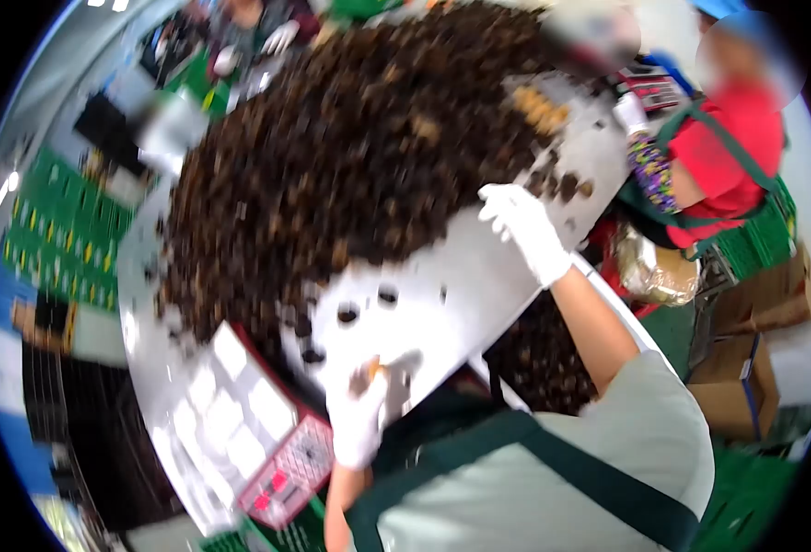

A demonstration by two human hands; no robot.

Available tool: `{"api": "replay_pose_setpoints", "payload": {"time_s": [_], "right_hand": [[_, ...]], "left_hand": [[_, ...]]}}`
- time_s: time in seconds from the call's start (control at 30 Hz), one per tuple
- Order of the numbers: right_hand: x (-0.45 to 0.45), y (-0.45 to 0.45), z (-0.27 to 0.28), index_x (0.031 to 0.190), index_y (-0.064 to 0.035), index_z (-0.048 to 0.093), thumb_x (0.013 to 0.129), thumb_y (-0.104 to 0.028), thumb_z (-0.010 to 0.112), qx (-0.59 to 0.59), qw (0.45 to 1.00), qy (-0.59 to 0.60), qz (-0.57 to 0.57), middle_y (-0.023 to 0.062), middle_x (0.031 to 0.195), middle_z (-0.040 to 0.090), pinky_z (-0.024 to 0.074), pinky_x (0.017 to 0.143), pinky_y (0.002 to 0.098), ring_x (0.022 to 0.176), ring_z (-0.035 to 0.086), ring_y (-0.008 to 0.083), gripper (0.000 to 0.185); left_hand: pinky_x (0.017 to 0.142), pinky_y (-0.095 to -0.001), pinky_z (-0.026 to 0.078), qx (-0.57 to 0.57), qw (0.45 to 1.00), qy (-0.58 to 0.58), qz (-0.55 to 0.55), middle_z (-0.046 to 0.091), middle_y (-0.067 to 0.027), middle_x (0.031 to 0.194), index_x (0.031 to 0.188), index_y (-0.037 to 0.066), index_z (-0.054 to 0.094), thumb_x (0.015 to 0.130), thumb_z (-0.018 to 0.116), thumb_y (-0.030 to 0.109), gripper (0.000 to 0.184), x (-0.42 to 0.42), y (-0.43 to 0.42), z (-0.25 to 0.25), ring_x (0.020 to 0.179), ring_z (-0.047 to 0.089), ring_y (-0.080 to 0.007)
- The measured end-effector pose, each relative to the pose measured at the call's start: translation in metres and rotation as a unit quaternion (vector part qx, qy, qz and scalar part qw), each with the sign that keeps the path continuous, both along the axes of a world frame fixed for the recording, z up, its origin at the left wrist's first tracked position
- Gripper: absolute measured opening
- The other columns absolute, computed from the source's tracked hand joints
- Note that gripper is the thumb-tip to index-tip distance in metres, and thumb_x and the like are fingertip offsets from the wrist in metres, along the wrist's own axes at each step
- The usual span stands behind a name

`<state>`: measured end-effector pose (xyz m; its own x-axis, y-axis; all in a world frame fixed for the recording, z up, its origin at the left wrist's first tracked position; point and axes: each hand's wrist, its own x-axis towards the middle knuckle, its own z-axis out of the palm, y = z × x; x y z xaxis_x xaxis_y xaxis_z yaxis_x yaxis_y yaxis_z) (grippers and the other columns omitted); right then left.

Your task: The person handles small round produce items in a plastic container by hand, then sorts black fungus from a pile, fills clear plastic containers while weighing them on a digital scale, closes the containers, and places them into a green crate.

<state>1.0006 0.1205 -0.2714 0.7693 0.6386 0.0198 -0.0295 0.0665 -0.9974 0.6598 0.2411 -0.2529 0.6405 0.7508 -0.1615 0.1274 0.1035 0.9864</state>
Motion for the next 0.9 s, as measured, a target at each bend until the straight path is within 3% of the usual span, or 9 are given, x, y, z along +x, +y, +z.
{"api": "replay_pose_setpoints", "payload": {"time_s": [0.07,0.13,0.23,0.47,0.53,0.7,0.73,0.83,0.9], "right_hand": [[-0.096,0.002,0.003,0.124,-0.0030,0.065,0.099,-0.017,0.062,0.024,0.983,0.014,0.179,0.0023,0.100,0.069,0.0500,0.076,0.0233,0.086,0.060,0.0076,0.028],[-0.158,-0.001,0.012,0.121,-0.0009,0.066,0.100,-0.013,0.062,0.003,0.971,0.011,0.239,0.0020,0.105,0.069,0.0519,0.083,0.0242,0.095,0.061,0.0071,0.025],[-0.198,-0.012,0.014,0.120,0.0011,0.067,0.103,-0.015,0.061,0.020,0.962,0.138,0.236,0.0012,0.107,0.069,0.0519,0.087,0.0235,0.097,0.061,0.0056,0.024],[-0.211,-0.028,0.026,0.121,0.0017,0.067,0.102,-0.013,0.062,0.006,0.963,0.091,0.253,0.0005,0.105,0.070,0.0515,0.086,0.0222,0.094,0.062,0.0050,0.024],[-0.214,-0.030,0.019,0.117,0.0021,0.068,0.102,-0.012,0.062,-0.031,0.967,0.058,0.247,0.0000,0.101,0.069,0.0514,0.085,0.0227,0.093,0.061,0.0049,0.021],[-0.204,-0.048,0.013,0.109,0.0009,0.066,0.101,-0.014,0.062,-0.046,0.958,0.043,0.281,0.0011,0.095,0.069,0.0508,0.081,0.0227,0.088,0.062,0.0059,0.017],[-0.201,-0.052,0.015,0.103,-0.0007,0.066,0.100,-0.017,0.063,-0.085,0.960,-0.039,0.264,0.0012,0.088,0.070,0.0507,0.074,0.0231,0.081,0.062,0.0055,0.017],[-0.201,-0.061,0.013,0.097,-0.0016,0.066,0.096,-0.017,0.065,-0.109,0.967,-0.093,0.212,0.0011,0.077,0.067,0.0496,0.067,0.0245,0.071,0.058,0.0049,0.016],[-0.202,-0.066,0.012,0.105,0.0022,0.067,0.095,-0.019,0.065,-0.136,0.967,-0.078,0.203,0.0096,0.083,0.072,0.0536,0.074,0.0281,0.078,0.066,0.0107,0.023]], "left_hand": [[0.093,-0.0255,0.047,0.037,0.996,-0.062,-0.046,0.065,-0.0036,0.115,0.123,0.000,0.063,0.089,0.066,-0.005,0.034,0.008,-0.005,0.000,0.103,0.060,-0.0103],[0.087,-0.0240,0.046,0.062,0.992,-0.093,-0.051,0.064,-0.0052,0.119,0.122,0.001,0.063,0.085,0.066,-0.009,0.038,0.012,-0.013,0.000,0.101,0.060,-0.0098],[0.078,-0.0216,0.048,0.083,0.988,-0.132,-0.019,0.062,-0.0049,0.118,0.115,0.001,0.066,0.079,0.074,-0.011,0.038,0.005,-0.029,-0.005,0.086,0.055,-0.0080],[0.072,-0.0237,0.049,0.136,0.981,-0.136,-0.009,0.063,-0.0049,0.108,0.114,0.002,0.069,0.075,0.076,-0.011,0.042,-0.015,-0.045,-0.010,0.078,0.057,-0.0106],[0.073,-0.0257,0.050,0.318,0.947,-0.030,-0.044,0.064,-0.0068,0.099,0.115,0.004,0.070,0.074,0.076,-0.009,0.044,-0.020,-0.044,0.002,0.075,0.058,-0.0143],[0.073,-0.0320,0.051,0.373,0.922,0.015,-0.099,0.067,-0.0095,0.093,0.114,0.005,0.072,0.073,0.077,-0.006,0.043,-0.013,-0.054,-0.005,0.079,0.063,-0.0212],[0.072,-0.0314,0.051,0.375,0.921,-0.010,-0.104,0.067,-0.0093,0.093,0.114,0.005,0.072,0.074,0.077,-0.006,0.043,-0.010,-0.055,-0.016,0.079,0.063,-0.0213],[0.074,-0.0320,0.058,0.384,0.912,0.006,-0.142,0.069,-0.0121,0.105,0.117,0.006,0.070,0.073,0.078,-0.004,0.045,-0.004,-0.061,-0.015,0.087,0.070,-0.0251],[0.075,-0.0325,0.058,0.403,0.903,0.000,-0.150,0.070,-0.0123,0.104,0.114,0.006,0.071,0.069,0.080,-0.004,0.047,0.000,-0.059,-0.023,0.088,0.071,-0.0253]]}}
